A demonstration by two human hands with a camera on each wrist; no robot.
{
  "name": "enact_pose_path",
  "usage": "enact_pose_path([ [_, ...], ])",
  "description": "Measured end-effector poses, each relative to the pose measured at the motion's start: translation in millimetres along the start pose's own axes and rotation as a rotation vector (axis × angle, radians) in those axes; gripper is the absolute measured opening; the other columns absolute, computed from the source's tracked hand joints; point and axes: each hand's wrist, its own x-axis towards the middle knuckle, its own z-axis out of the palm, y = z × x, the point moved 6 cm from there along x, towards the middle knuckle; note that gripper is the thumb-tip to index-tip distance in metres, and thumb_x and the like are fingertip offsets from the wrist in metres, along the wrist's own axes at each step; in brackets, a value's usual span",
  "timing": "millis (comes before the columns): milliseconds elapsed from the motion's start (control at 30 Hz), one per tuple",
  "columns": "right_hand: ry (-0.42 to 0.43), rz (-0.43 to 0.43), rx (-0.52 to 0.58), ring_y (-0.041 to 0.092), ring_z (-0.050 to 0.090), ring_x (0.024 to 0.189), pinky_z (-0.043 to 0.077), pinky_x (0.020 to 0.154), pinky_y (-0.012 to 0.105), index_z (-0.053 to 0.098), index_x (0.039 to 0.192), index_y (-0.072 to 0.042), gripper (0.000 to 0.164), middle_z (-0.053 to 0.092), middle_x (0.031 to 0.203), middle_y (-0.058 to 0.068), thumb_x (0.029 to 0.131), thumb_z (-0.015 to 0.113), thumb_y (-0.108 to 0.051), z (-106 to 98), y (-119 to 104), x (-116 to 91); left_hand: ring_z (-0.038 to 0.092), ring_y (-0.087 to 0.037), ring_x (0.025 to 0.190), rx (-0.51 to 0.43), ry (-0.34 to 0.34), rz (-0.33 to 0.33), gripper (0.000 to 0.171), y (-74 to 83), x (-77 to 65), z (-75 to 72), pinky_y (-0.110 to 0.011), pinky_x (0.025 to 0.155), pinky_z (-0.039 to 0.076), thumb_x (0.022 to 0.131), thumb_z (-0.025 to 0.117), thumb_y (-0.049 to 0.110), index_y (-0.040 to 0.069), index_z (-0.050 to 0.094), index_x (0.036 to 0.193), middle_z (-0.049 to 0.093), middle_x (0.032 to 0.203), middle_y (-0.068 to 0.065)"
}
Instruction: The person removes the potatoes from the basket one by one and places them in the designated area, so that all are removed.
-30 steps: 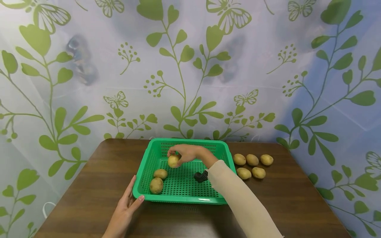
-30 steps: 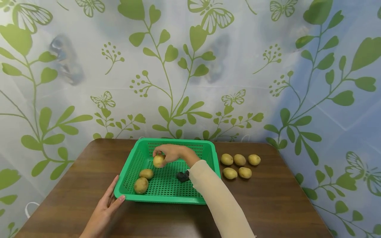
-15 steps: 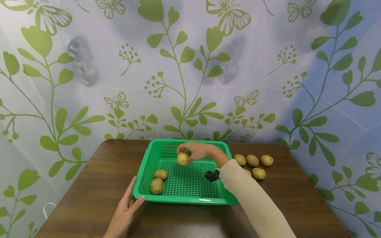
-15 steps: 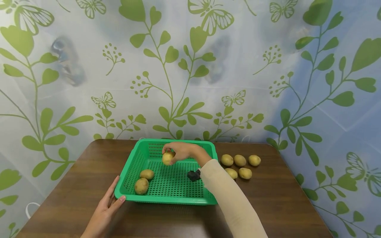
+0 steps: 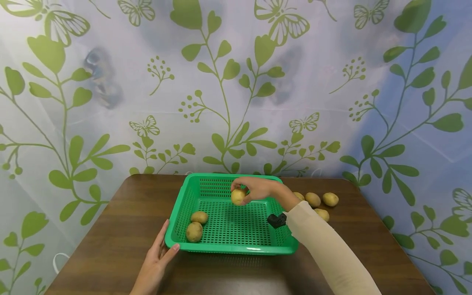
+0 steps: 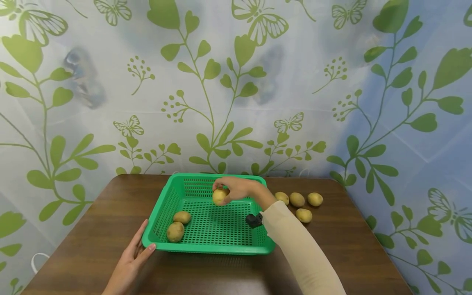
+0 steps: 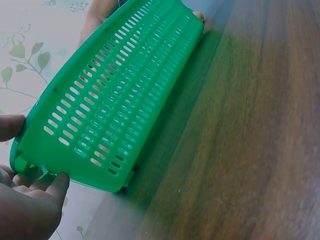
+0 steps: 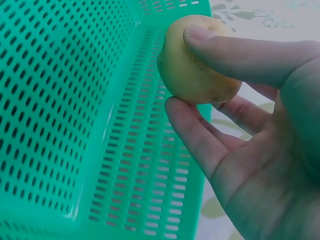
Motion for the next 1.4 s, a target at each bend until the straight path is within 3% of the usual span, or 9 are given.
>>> enact_pose_path([
  [367,0.049,0.108,0.015,0.027,0.054,0.116,0.049,0.092,0.042,0.058,0.135,-0.014,0.046,0.05,0.122,0.003,0.094,0.079,-0.011,-19.3,11.0,-34.4,0.011,-0.043,0.151,-0.001,0.006,0.013,0.079,-0.2,0.8,-0.2,-0.01,0.101,0.035,0.107,0.059,0.009,0.009,0.009,0.167,0.006,0.17,-0.019],
  [567,0.062,0.077,-0.002,0.028,0.055,0.114,0.049,0.093,0.043,0.056,0.136,-0.01,0.044,0.049,0.12,0.006,0.097,0.076,-0.012,-27.9,15.1,-52.7,0.015,-0.04,0.151,0.015,0.036,0.008,0.079,-1.5,1.7,-1.5,-0.01,0.101,0.035,0.105,0.062,0.011,0.013,0.014,0.167,0.012,0.169,-0.017],
  [800,0.101,0.101,0.033,0.036,0.052,0.124,0.047,0.1,0.049,0.055,0.138,-0.009,0.047,0.049,0.126,0.009,0.097,0.077,-0.013,-36.4,25.6,-77.6,0.02,-0.039,0.15,0.005,0.041,-0.011,0.079,-3.4,1.5,-1.7,-0.011,0.098,0.04,0.105,0.063,0.012,0.016,0.015,0.168,0.014,0.169,-0.016],
  [1067,0.145,0.172,0.088,0.032,0.054,0.113,0.048,0.09,0.046,0.054,0.138,-0.012,0.045,0.049,0.124,0.01,0.098,0.075,-0.015,-44.2,41.4,-102.6,0.021,-0.039,0.149,0.008,0.05,-0.011,0.079,-3.9,0.5,-2.2,-0.011,0.097,0.041,0.105,0.063,0.011,0.015,0.015,0.168,0.015,0.169,-0.017],
  [1200,0.16,0.157,0.125,0.036,0.052,0.126,0.047,0.1,0.051,0.052,0.14,-0.006,0.048,0.049,0.136,0.015,0.098,0.074,-0.013,-47.8,46.5,-115.1,0.022,-0.038,0.149,0.019,0.055,-0.009,0.079,-4.4,0.0,-2.4,-0.011,0.097,0.041,0.105,0.064,0.011,0.015,0.016,0.167,0.017,0.168,-0.017],
  [1300,0.18,0.148,0.127,0.04,0.044,0.138,0.043,0.107,0.055,0.05,0.142,-0.001,0.051,0.047,0.145,0.019,0.099,0.074,-0.012,-50.8,51.8,-125.4,0.026,-0.03,0.148,0.032,0.065,0.001,0.078,-3.6,-0.3,-3.2,-0.012,0.098,0.041,0.104,0.065,0.01,0.013,0.018,0.167,0.019,0.167,-0.018],
  [1400,0.196,0.173,0.123,0.041,0.042,0.14,0.041,0.108,0.056,0.049,0.143,0.0,0.051,0.047,0.147,0.017,0.099,0.073,-0.013,-53.1,59.3,-136.1,0.036,-0.009,0.142,0.022,0.075,0.034,0.078,-1.5,-1.0,-4.1,-0.014,0.098,0.043,0.103,0.065,0.007,0.008,0.02,0.166,0.023,0.166,-0.02],
])
